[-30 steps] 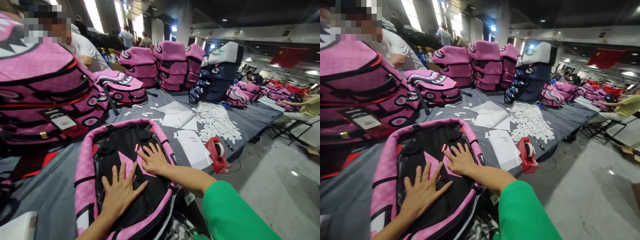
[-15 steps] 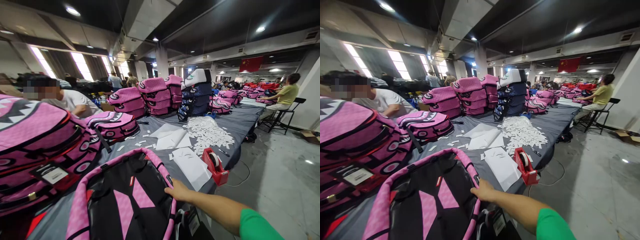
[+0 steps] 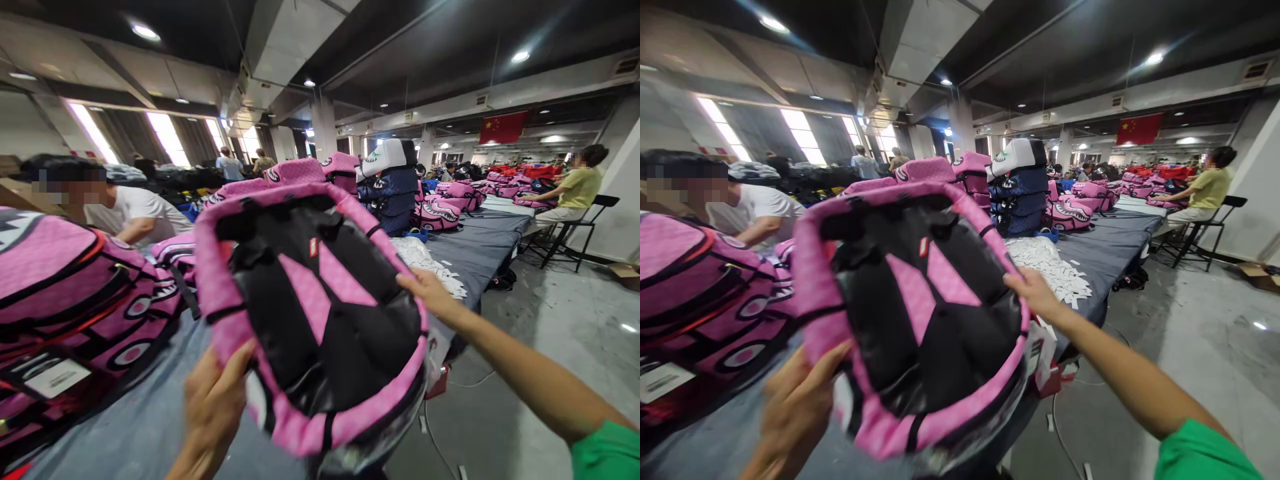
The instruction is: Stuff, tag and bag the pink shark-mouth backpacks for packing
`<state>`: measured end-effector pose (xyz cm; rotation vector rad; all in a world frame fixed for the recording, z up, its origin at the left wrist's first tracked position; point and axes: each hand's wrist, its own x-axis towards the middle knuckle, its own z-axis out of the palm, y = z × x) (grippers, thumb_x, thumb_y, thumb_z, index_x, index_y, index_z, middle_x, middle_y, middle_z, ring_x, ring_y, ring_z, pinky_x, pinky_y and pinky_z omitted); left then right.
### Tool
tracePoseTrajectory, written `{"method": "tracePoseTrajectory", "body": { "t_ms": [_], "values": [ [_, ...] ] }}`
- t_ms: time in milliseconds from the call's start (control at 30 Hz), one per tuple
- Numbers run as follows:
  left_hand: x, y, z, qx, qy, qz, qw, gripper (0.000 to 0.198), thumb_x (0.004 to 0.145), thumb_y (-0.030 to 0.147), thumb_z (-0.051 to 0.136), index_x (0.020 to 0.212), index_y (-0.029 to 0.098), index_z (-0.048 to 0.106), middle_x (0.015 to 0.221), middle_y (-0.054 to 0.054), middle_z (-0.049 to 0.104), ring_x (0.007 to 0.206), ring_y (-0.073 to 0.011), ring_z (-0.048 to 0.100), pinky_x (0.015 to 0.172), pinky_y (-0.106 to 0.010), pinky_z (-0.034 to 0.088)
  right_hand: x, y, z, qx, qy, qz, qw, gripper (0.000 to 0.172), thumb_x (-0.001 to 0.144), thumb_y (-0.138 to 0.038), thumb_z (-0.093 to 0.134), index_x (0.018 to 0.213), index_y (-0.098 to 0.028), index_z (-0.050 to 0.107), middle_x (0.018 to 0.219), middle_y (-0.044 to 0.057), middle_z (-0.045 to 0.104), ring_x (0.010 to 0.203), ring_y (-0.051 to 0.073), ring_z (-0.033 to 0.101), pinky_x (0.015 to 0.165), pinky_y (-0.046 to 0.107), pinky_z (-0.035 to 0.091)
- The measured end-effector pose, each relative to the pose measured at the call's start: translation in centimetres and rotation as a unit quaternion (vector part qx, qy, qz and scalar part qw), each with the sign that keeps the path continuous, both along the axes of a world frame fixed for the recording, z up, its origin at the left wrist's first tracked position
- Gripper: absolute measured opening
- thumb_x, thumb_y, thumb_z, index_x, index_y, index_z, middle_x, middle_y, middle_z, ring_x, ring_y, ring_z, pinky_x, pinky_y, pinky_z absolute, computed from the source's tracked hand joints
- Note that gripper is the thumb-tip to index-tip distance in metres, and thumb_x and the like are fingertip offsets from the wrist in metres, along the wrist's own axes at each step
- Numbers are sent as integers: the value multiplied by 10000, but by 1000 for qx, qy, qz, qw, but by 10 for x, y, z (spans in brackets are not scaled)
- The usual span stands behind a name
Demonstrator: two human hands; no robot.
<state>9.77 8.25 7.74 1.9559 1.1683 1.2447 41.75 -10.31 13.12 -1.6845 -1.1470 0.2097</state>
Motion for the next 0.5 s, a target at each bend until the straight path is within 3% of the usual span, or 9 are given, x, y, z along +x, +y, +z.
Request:
{"method": "tracePoseTrajectory", "body": {
  "t_ms": [133,200,233,300,367,433,500],
  "values": [
    [165,5,66,-65,-174,-122,975,134,743,355,501,712,225,494,718,1,543,752,-201,535,753,-318,468,127,-21,79,-4,-34,-42,999,523,754,-600,686,945,-114,714,817,45,683,722,168,595,671,287,479],
    [243,6,81,-95,-187,-170,963,124,785,282,463,861,209,528,853,-31,601,860,-211,561,828,-330,469,185,-30,97,1,-39,-89,995,565,746,-536,729,1110,-105,704,963,109,727,822,213,653,745,349,518],
    [276,6,82,-112,-185,-198,956,171,814,271,447,936,202,544,916,-50,627,908,-214,574,852,-336,473,211,-33,98,5,-50,-120,992,578,735,-486,751,1175,-117,686,1031,130,729,873,231,667,777,370,526],
    [325,2,72,-154,-158,-275,936,250,874,289,430,1054,192,573,1004,-78,671,968,-213,611,876,-343,491,253,-37,80,8,-108,-192,976,532,739,-376,739,1218,-152,675,1152,131,711,998,245,663,876,391,516],
    [345,-3,44,-198,-117,-351,907,329,921,352,419,1140,180,593,1062,-112,700,1007,-220,649,886,-364,515,282,-33,41,-10,-151,-265,952,430,757,-309,681,1159,-158,707,1173,127,708,1058,247,649,945,403,491],
    [333,-5,3,-235,-74,-399,883,430,920,451,456,1211,168,598,1130,-154,708,1060,-250,664,908,-405,527,299,-25,-8,-47,-150,-312,937,318,749,-277,657,1023,-144,750,1076,145,733,1009,262,664,938,424,491],
    [290,0,-44,-259,-29,-417,871,532,817,548,598,1192,175,645,1205,-171,698,1116,-302,651,952,-452,520,309,-18,-55,-85,-126,-334,930,215,724,-261,679,877,-136,765,938,167,741,921,289,680,893,456,505]
  ]
}}
